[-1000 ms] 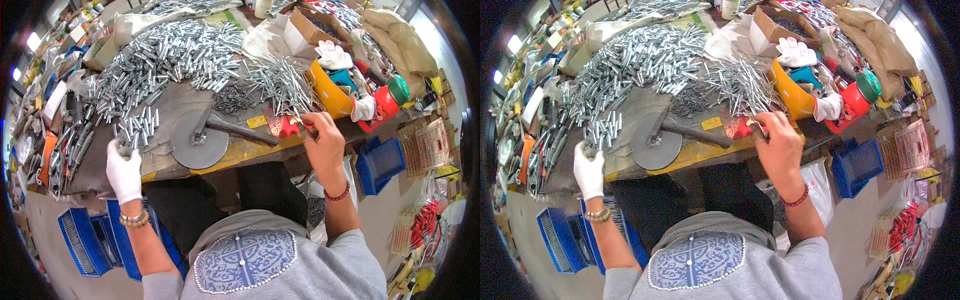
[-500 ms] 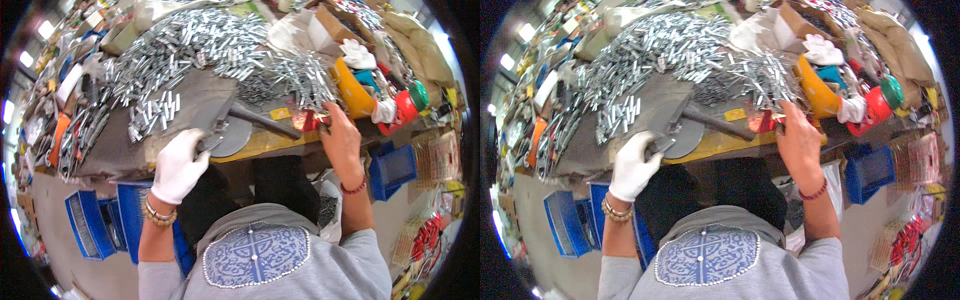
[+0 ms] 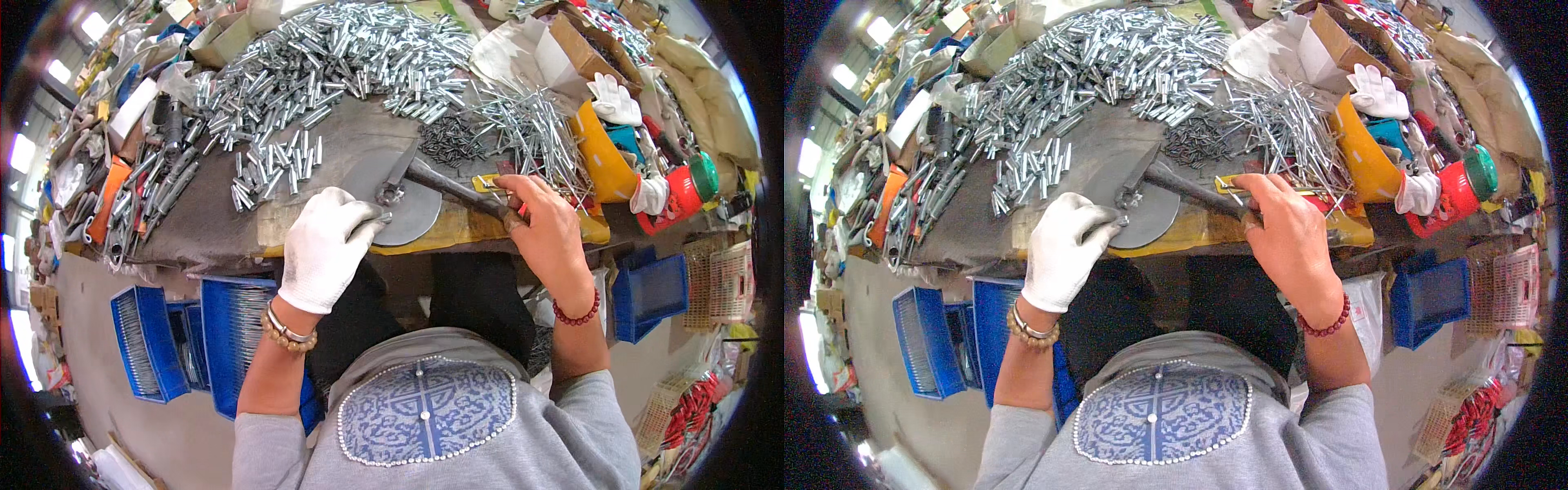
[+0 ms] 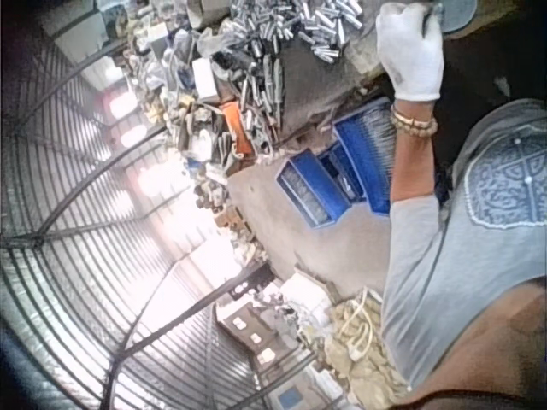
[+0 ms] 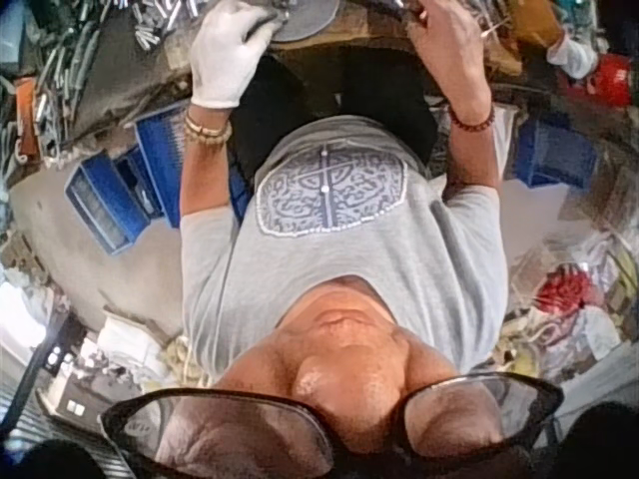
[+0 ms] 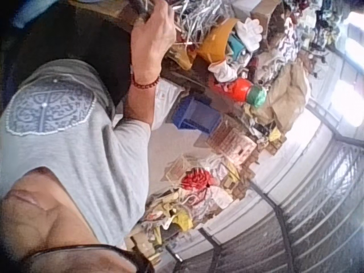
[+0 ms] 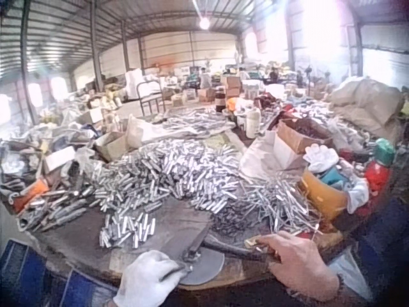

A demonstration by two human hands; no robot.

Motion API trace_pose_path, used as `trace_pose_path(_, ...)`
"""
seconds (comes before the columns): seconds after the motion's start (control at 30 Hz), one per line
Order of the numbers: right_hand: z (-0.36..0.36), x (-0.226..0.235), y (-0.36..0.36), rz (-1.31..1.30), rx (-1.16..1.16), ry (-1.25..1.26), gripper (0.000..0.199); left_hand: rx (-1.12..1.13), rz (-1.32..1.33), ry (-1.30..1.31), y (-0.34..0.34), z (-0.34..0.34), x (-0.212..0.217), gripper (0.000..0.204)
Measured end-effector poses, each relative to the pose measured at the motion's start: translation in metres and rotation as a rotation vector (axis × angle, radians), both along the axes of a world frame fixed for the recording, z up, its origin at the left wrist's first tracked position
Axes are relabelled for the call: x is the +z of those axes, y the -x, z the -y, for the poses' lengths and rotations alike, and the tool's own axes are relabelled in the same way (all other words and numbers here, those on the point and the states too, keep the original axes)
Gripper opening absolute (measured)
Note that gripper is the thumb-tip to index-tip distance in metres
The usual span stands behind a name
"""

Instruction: The person assembles metal fasteners by inserting pins into metal sleeves, tapping them with a hammer on a metal anvil plate, and placing the completed parts into a blue bin.

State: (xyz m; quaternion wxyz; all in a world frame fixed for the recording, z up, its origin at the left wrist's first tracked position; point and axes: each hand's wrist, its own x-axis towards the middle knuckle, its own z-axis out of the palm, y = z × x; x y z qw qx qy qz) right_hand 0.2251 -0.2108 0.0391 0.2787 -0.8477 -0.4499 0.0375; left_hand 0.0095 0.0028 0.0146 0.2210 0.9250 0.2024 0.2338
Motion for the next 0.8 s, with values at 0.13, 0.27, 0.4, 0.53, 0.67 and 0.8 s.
trace_pose_path(0.13,0.000,0.004,0.001,-0.009,0.021,-0.017,0.048,-0.012,0.025,0.006,-0.001,-0.001,-0.002,0.014)
trace_pose_path(0.27,-0.001,0.005,-0.004,0.013,0.081,-0.022,0.044,-0.006,0.042,0.039,-0.002,-0.001,-0.002,0.013)
trace_pose_path(0.4,-0.003,0.006,-0.022,0.102,0.091,0.002,0.040,-0.009,0.063,0.062,-0.003,0.001,-0.003,0.012)
trace_pose_path(0.53,0.000,0.015,-0.032,0.084,0.110,0.098,0.038,0.007,0.081,0.055,-0.002,0.001,-0.004,0.012)
trace_pose_path(0.67,-0.002,0.032,-0.021,-0.057,0.182,-0.011,0.041,-0.002,0.085,0.044,0.002,-0.001,-0.006,0.012)
trace_pose_path(0.8,-0.023,0.014,0.018,-0.894,0.207,-0.353,0.047,-0.015,0.080,0.065,0.001,-0.004,-0.008,0.013)
